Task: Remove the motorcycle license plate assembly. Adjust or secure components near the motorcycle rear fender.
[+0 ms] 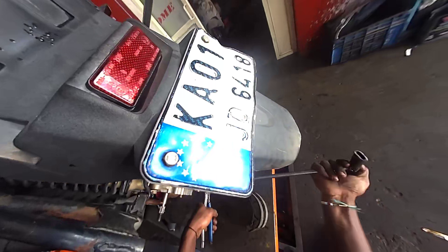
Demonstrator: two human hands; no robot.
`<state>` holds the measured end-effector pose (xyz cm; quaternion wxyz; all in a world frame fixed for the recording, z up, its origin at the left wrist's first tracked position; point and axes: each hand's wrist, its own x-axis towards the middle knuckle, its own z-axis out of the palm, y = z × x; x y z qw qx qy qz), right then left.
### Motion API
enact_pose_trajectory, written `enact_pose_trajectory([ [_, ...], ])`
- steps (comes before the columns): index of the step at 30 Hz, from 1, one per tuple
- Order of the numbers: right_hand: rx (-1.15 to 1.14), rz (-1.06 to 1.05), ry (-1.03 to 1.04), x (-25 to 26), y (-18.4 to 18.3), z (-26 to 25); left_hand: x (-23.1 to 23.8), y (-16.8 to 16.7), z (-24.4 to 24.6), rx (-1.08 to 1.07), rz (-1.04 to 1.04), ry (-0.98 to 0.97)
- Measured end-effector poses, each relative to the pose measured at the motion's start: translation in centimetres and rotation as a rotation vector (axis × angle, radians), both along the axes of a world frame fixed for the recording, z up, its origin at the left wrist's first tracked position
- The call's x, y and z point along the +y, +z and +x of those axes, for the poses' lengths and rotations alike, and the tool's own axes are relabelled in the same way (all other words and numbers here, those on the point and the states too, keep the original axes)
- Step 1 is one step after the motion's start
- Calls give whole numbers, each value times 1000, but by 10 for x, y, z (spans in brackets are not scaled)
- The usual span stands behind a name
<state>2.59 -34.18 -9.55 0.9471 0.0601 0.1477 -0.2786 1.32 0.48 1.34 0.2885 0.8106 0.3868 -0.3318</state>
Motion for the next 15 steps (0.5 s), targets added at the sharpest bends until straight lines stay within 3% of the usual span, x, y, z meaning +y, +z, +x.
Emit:
enact_pose_trajectory([
  [2,-310,-88,186,-18,-11,-9,2,0,0,-3,0,-21],
  [4,-408,-148,441,-42,-19,-18,1,0,-1,2,-8,-35],
  [7,-78,-503,833,-81,-21,-31,1,0,-1,10,-1,-26],
  [9,254,-982,888,-96,-12,-35,2,1,2,11,4,-26],
  [10,409,-1243,817,-95,-8,-37,2,1,2,12,5,-26],
  [12,581,-1535,435,-75,-9,-43,1,2,0,19,5,-25],
  [13,588,-1535,225,-64,-11,-41,0,2,0,20,-2,-20],
  [15,483,-1204,-35,-37,-8,-28,-5,3,1,18,-11,-4],
])
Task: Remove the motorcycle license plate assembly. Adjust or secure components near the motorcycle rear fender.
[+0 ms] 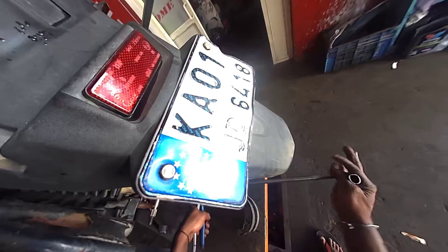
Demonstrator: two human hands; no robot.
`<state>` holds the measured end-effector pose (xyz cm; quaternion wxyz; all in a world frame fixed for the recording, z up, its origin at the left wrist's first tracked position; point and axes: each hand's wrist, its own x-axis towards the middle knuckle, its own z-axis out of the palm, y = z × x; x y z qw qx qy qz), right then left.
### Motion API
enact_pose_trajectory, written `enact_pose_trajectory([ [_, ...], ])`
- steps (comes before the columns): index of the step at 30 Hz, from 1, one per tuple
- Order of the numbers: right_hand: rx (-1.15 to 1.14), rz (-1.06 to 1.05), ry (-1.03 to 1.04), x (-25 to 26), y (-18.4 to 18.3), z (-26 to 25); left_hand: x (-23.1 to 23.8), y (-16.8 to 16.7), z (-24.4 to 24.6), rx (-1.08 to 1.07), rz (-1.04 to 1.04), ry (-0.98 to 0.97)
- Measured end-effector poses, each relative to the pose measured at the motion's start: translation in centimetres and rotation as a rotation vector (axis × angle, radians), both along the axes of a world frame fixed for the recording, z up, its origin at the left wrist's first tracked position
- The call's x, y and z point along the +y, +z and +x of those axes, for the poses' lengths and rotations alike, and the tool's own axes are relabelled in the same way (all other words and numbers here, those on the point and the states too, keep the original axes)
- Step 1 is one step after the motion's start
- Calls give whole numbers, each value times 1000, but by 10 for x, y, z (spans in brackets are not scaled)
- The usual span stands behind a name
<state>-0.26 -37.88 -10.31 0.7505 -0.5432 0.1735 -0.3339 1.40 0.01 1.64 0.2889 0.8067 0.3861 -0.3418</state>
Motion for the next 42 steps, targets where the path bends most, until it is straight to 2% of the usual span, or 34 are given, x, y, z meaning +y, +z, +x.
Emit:
enact_pose_trajectory([
  [3,-293,733,-155,39,9,28,-4,4,-2,6,11,16],
  [5,-423,1127,-215,50,9,46,-3,7,0,25,30,2],
  [6,-406,1233,-219,49,10,53,-2,8,1,31,36,-7],
  [8,-354,1283,-106,36,9,52,0,5,1,40,39,-20],
  [11,-349,1092,463,0,-4,28,4,5,3,50,40,-32],
  [13,-81,809,775,-40,-13,9,5,3,2,58,26,-30],
  [14,90,598,814,-56,-10,4,4,2,4,54,23,-27],
  [16,333,37,684,-64,6,0,2,2,5,33,27,-16],
  [17,340,-204,529,-57,10,-2,0,2,4,30,29,-12],
  [18,288,-357,361,-47,10,-2,-2,2,2,35,29,-9],
  [19,180,-399,217,-37,6,3,-4,2,0,35,30,-8],
  [20,60,-334,107,-26,1,13,-7,2,0,32,37,-4],
  [21,-22,-177,20,-13,-3,23,-8,3,-1,32,44,-1],
  [23,-132,341,-136,19,4,47,-10,5,0,42,55,2],
  [26,-393,1016,-195,41,19,68,-8,7,2,62,72,-11],
  [27,-403,1155,-211,42,25,72,-7,7,3,63,75,-15],
  [29,-355,1241,-83,32,29,67,-7,5,3,64,67,-18],
  [32,-374,1105,464,-2,12,41,-6,3,3,55,50,-17],
  [34,-111,899,738,-33,-1,21,-5,1,2,54,38,-17],
  [36,251,590,862,-60,0,4,-5,1,4,52,33,-22],
  [38,534,181,900,-72,14,-6,-4,0,4,48,40,-22],
  [40,565,-75,918,-75,20,-17,-4,-2,4,52,35,-23],
  [42,439,-237,989,-80,21,-27,-5,-1,4,48,38,-24],
])
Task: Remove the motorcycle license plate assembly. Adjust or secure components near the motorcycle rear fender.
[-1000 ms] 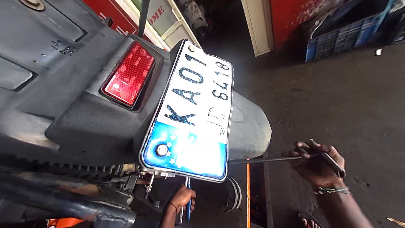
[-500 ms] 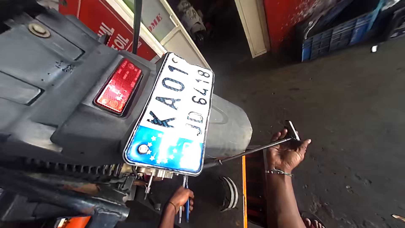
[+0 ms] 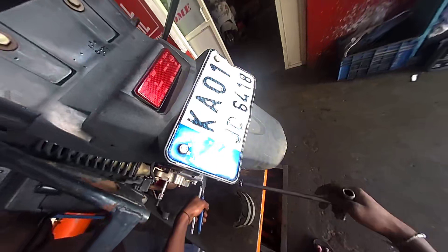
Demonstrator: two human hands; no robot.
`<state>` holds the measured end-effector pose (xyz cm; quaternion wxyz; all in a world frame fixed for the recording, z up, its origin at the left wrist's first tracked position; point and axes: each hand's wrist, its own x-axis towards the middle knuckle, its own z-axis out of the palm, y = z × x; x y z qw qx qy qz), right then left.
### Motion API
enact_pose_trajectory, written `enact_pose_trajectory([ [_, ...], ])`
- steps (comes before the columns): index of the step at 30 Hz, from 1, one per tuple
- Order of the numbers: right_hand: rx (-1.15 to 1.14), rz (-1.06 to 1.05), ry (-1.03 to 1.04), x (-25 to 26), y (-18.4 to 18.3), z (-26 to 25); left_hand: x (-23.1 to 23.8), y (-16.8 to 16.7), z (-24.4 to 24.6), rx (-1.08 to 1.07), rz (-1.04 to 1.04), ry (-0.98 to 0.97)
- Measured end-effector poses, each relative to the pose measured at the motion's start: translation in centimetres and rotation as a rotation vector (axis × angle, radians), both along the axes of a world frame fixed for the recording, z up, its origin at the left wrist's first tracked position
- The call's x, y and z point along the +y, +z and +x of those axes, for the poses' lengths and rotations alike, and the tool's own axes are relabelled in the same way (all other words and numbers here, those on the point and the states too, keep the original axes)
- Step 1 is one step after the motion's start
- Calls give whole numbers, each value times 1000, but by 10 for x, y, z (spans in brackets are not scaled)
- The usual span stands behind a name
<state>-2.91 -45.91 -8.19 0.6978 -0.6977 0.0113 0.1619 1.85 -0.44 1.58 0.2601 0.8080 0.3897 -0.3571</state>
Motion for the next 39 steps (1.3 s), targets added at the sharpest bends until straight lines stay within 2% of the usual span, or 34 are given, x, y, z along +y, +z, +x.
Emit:
enact_pose_trajectory([
  [2,-149,-116,199,-5,5,-8,3,4,-2,-1,17,-2],
  [6,-322,-690,803,0,42,-19,2,9,-2,4,86,-34],
  [8,-307,-925,1097,16,51,-17,-4,13,-3,3,86,-31],
  [11,-167,-997,1280,34,59,-2,-9,13,-5,-22,49,-4],
  [14,-105,-1011,1293,34,59,11,-13,13,-5,-53,30,27],
  [17,-211,-1069,1264,24,63,3,-15,4,-11,-87,-9,63],
  [19,-462,-1002,1115,11,58,-10,-14,-3,-12,-123,-35,98],
  [21,-803,-812,842,5,49,-27,-13,-8,-14,-151,-55,127],
  [23,-983,-673,646,9,43,-41,-12,-12,-15,-166,-54,145],
  [29,-840,-530,615,0,34,-70,-4,-24,-20,-265,-105,156],
  [33,-772,-513,601,20,27,-67,-2,-41,-22,-376,-142,123],
  [36,-711,-545,591,46,4,-53,-6,-58,-21,-404,-79,116],
  [39,-780,-617,624,62,-23,-42,-15,-48,-20,-353,49,87],
])
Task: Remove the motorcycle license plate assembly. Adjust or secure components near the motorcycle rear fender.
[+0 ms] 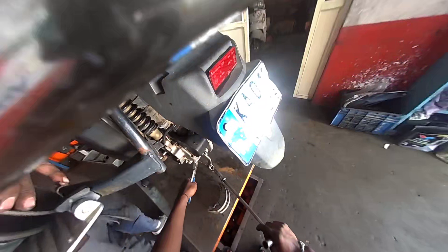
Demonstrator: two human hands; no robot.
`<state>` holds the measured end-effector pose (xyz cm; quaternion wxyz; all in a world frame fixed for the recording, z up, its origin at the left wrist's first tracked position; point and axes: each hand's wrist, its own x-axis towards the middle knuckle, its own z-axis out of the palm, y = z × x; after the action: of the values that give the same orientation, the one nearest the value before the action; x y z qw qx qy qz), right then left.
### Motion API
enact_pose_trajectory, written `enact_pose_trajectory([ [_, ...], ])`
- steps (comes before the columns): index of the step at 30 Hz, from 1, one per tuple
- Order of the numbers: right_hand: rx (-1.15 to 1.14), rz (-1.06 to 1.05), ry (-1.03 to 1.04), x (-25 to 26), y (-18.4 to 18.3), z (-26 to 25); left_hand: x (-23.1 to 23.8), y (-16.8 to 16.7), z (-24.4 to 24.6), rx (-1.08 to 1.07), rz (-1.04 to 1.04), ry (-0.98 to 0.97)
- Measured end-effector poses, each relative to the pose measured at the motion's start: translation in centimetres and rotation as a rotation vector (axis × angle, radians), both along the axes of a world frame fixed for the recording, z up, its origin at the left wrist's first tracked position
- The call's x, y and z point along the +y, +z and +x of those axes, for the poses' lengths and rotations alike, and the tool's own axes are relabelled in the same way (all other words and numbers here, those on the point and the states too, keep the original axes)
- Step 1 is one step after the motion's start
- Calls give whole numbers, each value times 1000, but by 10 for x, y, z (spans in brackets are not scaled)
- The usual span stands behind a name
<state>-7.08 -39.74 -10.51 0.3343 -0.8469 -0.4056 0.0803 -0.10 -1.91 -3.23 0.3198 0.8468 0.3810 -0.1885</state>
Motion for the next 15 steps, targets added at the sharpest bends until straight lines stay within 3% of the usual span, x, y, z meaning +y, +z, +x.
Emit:
enact_pose_trajectory([
  [4,-45,-17,-27,3,-10,14,-18,32,-2,116,133,-41],
  [7,-150,40,-62,3,-8,28,-17,33,-3,108,119,-16],
  [11,-170,5,-72,13,0,57,-12,-1,-2,-61,-224,163],
  [15,-28,-254,34,43,20,99,-31,-15,-3,-194,-421,277],
])
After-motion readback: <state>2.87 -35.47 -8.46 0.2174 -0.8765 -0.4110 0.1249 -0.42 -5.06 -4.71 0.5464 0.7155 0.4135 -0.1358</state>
